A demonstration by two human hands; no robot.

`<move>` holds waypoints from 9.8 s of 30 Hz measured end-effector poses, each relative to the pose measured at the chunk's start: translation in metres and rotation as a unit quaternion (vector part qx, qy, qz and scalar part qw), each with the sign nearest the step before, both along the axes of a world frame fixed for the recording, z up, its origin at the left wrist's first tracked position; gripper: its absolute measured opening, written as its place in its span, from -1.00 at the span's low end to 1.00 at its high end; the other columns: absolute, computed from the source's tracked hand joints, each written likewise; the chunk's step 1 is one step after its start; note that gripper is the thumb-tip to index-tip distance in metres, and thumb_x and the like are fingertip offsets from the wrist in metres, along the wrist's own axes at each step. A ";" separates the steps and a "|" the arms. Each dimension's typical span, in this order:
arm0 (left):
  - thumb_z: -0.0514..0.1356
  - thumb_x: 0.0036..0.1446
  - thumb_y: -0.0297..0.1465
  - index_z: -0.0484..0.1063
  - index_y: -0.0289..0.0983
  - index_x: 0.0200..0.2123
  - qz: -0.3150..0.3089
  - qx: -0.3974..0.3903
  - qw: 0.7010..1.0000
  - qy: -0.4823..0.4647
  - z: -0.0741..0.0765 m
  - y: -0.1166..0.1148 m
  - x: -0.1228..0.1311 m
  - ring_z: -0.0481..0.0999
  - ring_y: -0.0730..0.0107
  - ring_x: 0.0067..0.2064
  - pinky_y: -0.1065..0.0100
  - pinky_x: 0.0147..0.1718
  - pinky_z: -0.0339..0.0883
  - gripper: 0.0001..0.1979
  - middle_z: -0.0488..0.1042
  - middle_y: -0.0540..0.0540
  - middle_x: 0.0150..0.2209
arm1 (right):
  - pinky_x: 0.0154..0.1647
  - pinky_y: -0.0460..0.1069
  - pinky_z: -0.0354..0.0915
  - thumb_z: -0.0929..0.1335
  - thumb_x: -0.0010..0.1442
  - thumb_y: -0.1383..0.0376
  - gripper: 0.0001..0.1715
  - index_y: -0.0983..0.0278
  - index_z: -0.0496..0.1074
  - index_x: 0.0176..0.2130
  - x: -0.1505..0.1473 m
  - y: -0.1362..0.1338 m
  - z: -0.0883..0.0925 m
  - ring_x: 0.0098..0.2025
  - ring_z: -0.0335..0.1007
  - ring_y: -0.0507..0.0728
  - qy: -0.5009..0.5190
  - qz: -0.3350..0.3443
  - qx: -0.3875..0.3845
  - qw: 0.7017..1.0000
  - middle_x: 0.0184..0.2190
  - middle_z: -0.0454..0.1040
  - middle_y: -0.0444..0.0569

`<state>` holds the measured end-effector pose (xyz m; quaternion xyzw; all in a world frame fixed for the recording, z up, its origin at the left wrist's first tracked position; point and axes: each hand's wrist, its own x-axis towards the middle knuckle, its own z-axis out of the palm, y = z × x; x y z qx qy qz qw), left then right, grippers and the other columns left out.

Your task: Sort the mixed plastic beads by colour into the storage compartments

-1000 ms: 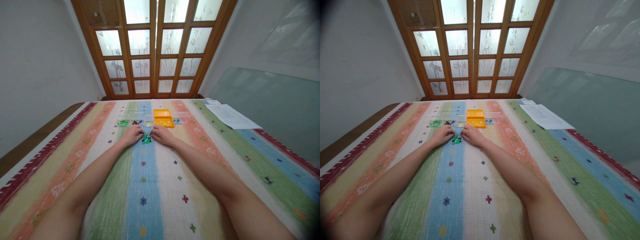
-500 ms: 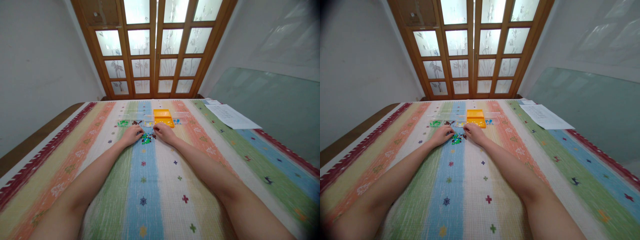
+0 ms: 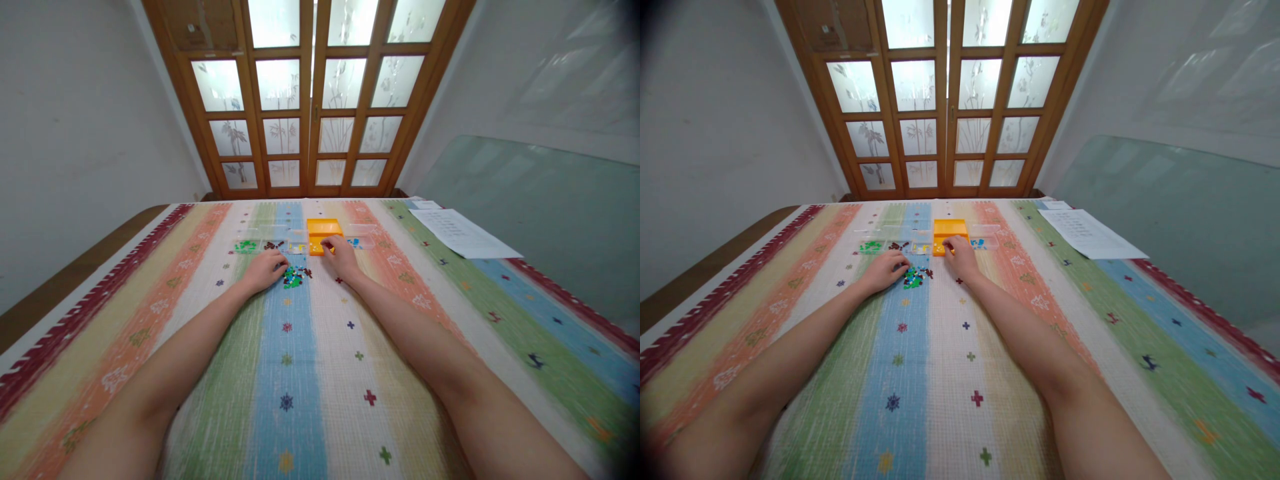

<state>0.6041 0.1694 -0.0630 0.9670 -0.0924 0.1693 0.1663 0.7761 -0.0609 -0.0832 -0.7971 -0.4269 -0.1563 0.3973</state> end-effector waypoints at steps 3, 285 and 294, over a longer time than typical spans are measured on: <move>0.14 0.35 -0.34 0.61 -0.20 -0.17 -0.011 0.013 1.000 -0.005 0.002 -0.009 -0.001 0.51 0.17 -0.05 0.15 0.01 0.37 -0.79 0.55 -0.15 -0.16 | -0.05 0.06 0.29 0.32 0.29 0.40 -0.85 0.27 0.51 -0.19 0.004 -0.003 -0.001 -0.14 0.42 0.20 -0.007 -0.026 -0.003 1.000 -0.20 0.55 0.07; 0.14 0.27 -0.34 0.50 -0.23 0.17 0.179 -0.348 0.918 -0.065 -0.030 0.038 0.013 0.57 0.35 -0.34 0.28 -0.23 0.48 -0.57 0.63 -0.12 0.03 | -0.23 -0.01 0.16 0.32 0.30 0.33 -0.87 0.24 0.49 -0.25 0.023 -0.020 0.001 -0.25 0.37 0.15 0.001 -0.110 -0.069 0.991 -0.27 0.53 0.00; 0.13 0.26 -0.38 0.55 -0.23 0.09 0.167 -0.308 0.934 -0.065 -0.028 0.036 0.012 0.55 0.35 -0.34 0.29 -0.22 0.44 -0.63 0.65 -0.10 -0.05 | -0.21 -0.04 0.15 0.32 0.32 0.31 -0.84 0.24 0.53 -0.21 -0.012 -0.010 0.014 -0.25 0.38 0.11 -0.030 0.123 -0.149 0.981 -0.30 0.54 -0.05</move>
